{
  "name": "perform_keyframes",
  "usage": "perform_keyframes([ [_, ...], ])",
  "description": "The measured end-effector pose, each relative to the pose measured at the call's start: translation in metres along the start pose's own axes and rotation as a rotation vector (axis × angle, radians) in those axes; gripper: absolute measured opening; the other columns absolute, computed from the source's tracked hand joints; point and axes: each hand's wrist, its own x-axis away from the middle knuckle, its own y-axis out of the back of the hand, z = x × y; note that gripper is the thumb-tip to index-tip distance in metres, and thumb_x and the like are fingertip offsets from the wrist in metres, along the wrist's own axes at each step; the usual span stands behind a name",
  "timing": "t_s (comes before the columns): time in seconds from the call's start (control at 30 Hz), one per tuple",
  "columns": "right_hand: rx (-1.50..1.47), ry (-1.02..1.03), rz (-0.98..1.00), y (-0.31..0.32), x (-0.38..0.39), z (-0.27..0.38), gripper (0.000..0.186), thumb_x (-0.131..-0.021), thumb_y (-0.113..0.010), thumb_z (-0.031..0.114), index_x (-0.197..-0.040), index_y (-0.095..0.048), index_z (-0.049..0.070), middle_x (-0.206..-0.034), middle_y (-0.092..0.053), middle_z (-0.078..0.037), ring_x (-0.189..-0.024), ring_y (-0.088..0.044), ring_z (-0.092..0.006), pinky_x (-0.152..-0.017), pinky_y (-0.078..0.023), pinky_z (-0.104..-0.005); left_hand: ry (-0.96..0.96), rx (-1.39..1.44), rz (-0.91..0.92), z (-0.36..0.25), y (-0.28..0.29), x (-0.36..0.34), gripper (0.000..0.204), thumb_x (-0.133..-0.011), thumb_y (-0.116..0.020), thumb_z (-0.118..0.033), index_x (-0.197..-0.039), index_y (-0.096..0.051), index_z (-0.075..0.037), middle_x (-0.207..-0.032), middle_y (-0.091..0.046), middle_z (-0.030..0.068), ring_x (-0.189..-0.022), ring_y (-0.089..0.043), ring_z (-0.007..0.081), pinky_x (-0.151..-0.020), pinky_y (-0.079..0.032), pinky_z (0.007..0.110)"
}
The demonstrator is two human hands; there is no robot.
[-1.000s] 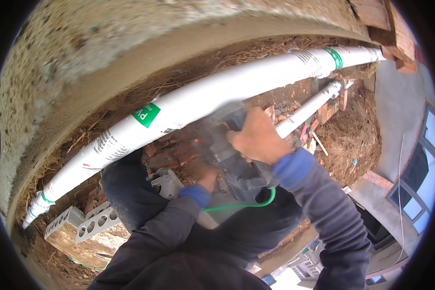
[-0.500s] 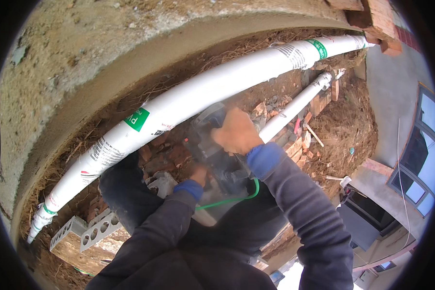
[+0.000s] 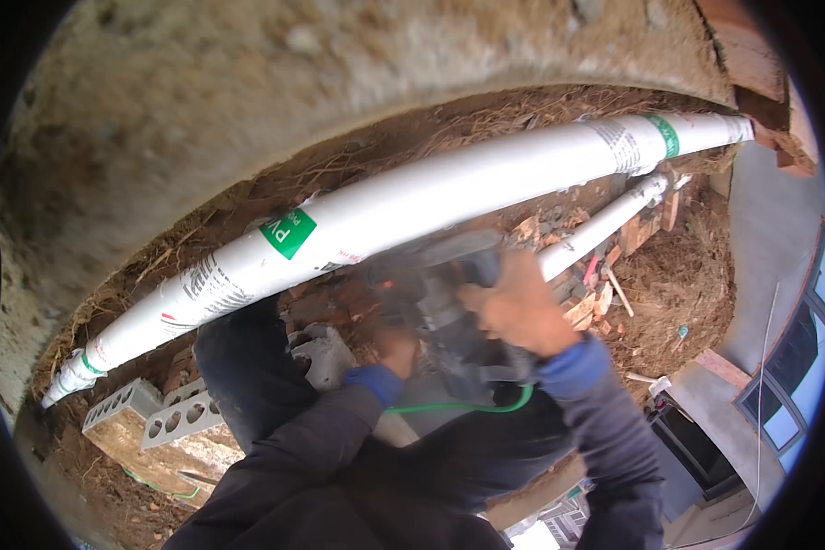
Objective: The person positions a long white PVC pipe along a trench beside a low concrete wall, then uses a rotary hammer to break up soil and brick debris beneath the pipe. A second worker assists by holding the pipe in place. The person repeatedly drills into the ground and clears rubble by hand.
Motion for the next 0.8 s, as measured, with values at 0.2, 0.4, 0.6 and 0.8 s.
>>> perform_keyframes([
  [0.2, -0.01, -0.008, 0.138, 0.008, 0.01, 0.013, 0.025, -0.087, -0.068, 0.003, -0.11, -0.067, -0.007, -0.067, -0.064, -0.007, -0.049, -0.058, -0.012, -0.044, -0.046, -0.0274, -0.015, -0.042, -0.208, 0.049, 0.007, 0.008, 0.067, -0.084, -0.078, -0.018, -0.137, -0.048, 0.008, -0.075, -0.067, 0.0166, -0.046, -0.059, 0.0238, -0.043, -0.044, 0.041],
  [0.4, -0.011, -0.055, 0.077, -0.004, -0.017, -0.013, 0.021, -0.085, -0.07, 0.002, -0.099, -0.063, -0.01, -0.068, -0.065, -0.009, -0.048, -0.06, -0.0148, -0.043, -0.047, -0.0285, -0.148, -0.641, -0.075, 0.059, 0.034, -0.028, 0.031, -0.084, -0.074, -0.021, -0.101, -0.07, 0.006, -0.09, -0.075, 0.018, -0.073, -0.072, 0.03, -0.067, -0.055, 0.041],
  [0.6, -0.168, -0.057, 0.178, -0.031, -0.068, -0.053, 0.016, -0.083, -0.069, 0.002, -0.097, -0.066, -0.006, -0.065, -0.065, -0.009, -0.047, -0.06, -0.0158, -0.042, -0.048, -0.0307, -0.469, -0.964, -0.169, 0.086, 0.065, -0.08, 0.025, -0.086, -0.069, -0.022, -0.087, -0.073, 0.002, -0.089, -0.075, 0.0184, -0.079, -0.072, 0.0327, -0.072, -0.053, 0.042],
  [0.8, -0.014, 0.022, 0.137, -0.017, -0.054, -0.058, 0.022, -0.082, -0.07, 0.006, -0.098, -0.065, -0.009, -0.063, -0.063, -0.009, -0.048, -0.059, -0.0156, -0.044, -0.047, -0.0308, -0.172, -0.407, -0.464, 0.109, 0.042, -0.105, 0.032, -0.083, -0.074, -0.025, -0.097, -0.073, 0.004, -0.097, -0.075, 0.0192, -0.09, -0.072, 0.0321, -0.084, -0.052, 0.041],
])
